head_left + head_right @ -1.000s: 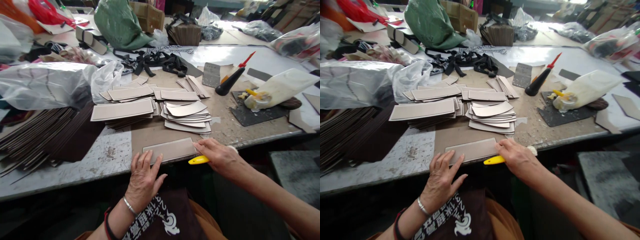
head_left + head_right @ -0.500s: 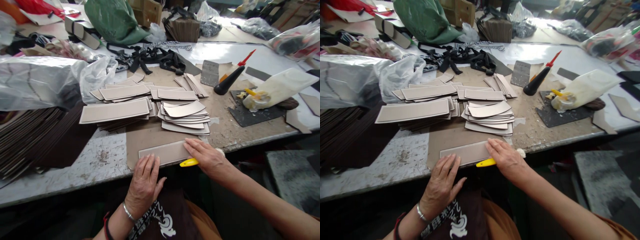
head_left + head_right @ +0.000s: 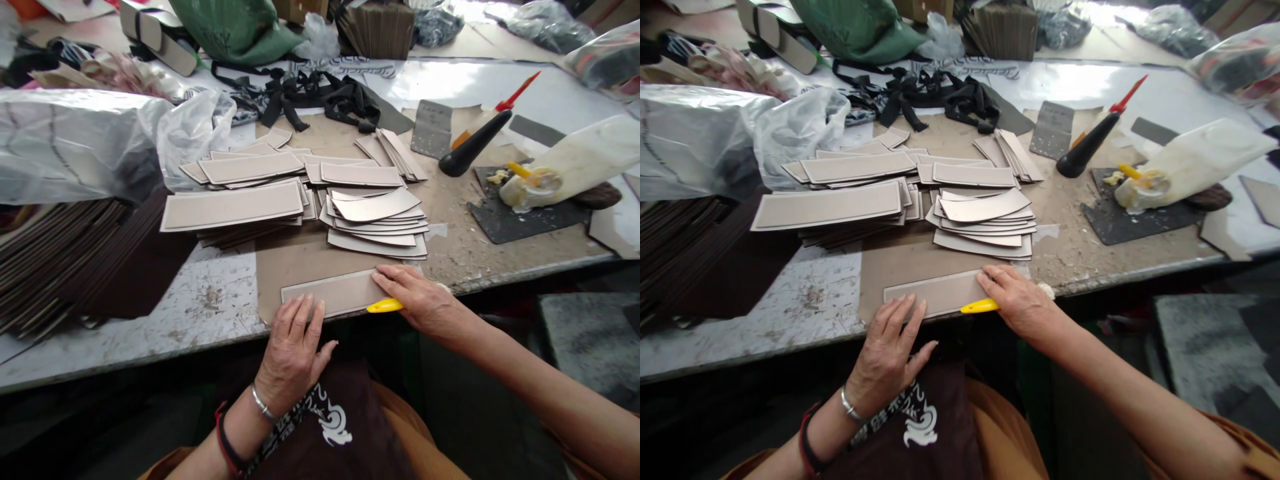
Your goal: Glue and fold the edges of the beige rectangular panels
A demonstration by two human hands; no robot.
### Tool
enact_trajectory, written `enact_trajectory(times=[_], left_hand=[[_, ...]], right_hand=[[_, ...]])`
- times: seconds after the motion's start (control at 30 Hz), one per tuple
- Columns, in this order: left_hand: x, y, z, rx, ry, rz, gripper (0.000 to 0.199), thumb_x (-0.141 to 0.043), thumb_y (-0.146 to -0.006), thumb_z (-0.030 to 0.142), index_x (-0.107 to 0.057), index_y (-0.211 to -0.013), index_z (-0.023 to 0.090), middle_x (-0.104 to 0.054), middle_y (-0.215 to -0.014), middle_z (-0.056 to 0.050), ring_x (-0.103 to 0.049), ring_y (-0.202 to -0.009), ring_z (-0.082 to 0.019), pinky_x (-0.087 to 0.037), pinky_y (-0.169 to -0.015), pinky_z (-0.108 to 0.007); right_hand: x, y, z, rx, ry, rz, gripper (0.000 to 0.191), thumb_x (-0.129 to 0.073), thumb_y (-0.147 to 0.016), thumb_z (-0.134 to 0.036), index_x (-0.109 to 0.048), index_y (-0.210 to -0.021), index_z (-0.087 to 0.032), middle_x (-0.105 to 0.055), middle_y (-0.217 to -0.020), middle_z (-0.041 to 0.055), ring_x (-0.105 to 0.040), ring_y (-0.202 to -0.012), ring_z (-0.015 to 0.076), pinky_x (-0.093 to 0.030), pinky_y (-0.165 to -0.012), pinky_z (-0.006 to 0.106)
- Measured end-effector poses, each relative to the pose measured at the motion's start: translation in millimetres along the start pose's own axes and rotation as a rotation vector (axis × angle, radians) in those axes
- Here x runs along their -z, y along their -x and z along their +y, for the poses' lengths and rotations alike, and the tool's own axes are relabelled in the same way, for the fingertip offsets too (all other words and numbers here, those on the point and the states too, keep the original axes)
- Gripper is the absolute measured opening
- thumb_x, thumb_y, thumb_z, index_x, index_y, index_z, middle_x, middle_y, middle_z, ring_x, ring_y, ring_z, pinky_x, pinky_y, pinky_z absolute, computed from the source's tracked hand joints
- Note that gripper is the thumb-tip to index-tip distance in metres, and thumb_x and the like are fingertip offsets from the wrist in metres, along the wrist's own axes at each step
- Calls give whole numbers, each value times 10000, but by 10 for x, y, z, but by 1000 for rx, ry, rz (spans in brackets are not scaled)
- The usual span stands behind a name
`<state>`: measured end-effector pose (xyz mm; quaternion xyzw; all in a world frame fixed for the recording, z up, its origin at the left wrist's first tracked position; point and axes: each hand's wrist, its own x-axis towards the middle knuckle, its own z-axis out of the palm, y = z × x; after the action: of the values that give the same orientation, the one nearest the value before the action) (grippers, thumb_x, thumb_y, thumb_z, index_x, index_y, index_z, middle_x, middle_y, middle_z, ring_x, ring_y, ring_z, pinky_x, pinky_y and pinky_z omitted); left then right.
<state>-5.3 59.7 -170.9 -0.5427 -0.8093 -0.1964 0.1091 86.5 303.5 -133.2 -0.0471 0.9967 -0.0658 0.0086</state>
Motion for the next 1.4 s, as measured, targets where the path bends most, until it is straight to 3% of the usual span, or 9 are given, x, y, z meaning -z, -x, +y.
enact_trajectory(times=[0.4, 0.57, 0.73, 0.87, 1.07, 1.4], left_hand=[[-21, -51, 103, 93, -34, -58, 559, -573, -791, 472, -473, -1288, 237, -388, -1222, -169, -388, -1120, -354, -362, -940, -550], [-29, -100, 157, 122, -82, -58, 535, -572, -791, 470, -497, -1265, 234, -413, -1168, -163, -398, -1092, -340, -374, -915, -528], [-40, -121, 195, 138, -87, -46, 513, -574, -792, 452, -516, -1246, 219, -423, -1162, -170, -402, -1096, -342, -375, -917, -528], [-49, -137, 238, 182, -77, -40, 481, -540, -813, 450, -536, -1228, 206, -429, -1159, -174, -417, -1100, -340, -366, -938, -532], [-65, -127, 270, 197, -58, -25, 478, -518, -824, 450, -541, -1229, 197, -422, -1177, -182, -407, -1121, -354, -344, -959, -550], [-69, -93, 250, 208, -48, -73, 599, -604, -764, 480, -456, -1298, 254, -376, -1221, -160, -373, -1151, -341, -319, -987, -544]], right_hand=[[-10, -29, -40, 0, 52, 27, 417, -405, -794, -2, -549, -1182, -57, -544, -1169, 184, -496, -1083, 274, -483, -893, 403], [32, -25, -34, 25, 74, 39, 383, -431, -815, -13, -556, -1175, -46, -557, -1171, 199, -518, -1093, 271, -482, -902, 404], [33, 117, -105, 48, 130, 178, 311, -433, -898, -112, -550, -1175, -32, -552, -1208, 201, -501, -1139, 275, -473, -928, 421], [-38, 210, -233, 121, 140, 248, 288, -434, -896, -93, -576, -1139, -33, -578, -1185, 176, -522, -1122, 267, -480, -929, 405], [-75, 127, -328, 176, 177, 231, 333, -391, -867, -40, -579, -1139, 3, -561, -1203, 196, -523, -1124, 296, -497, -904, 419], [-101, 83, -246, 165, 146, 163, 431, -343, -803, 12, -547, -1182, -12, -546, -1229, 185, -519, -1137, 267, -497, -907, 375]])
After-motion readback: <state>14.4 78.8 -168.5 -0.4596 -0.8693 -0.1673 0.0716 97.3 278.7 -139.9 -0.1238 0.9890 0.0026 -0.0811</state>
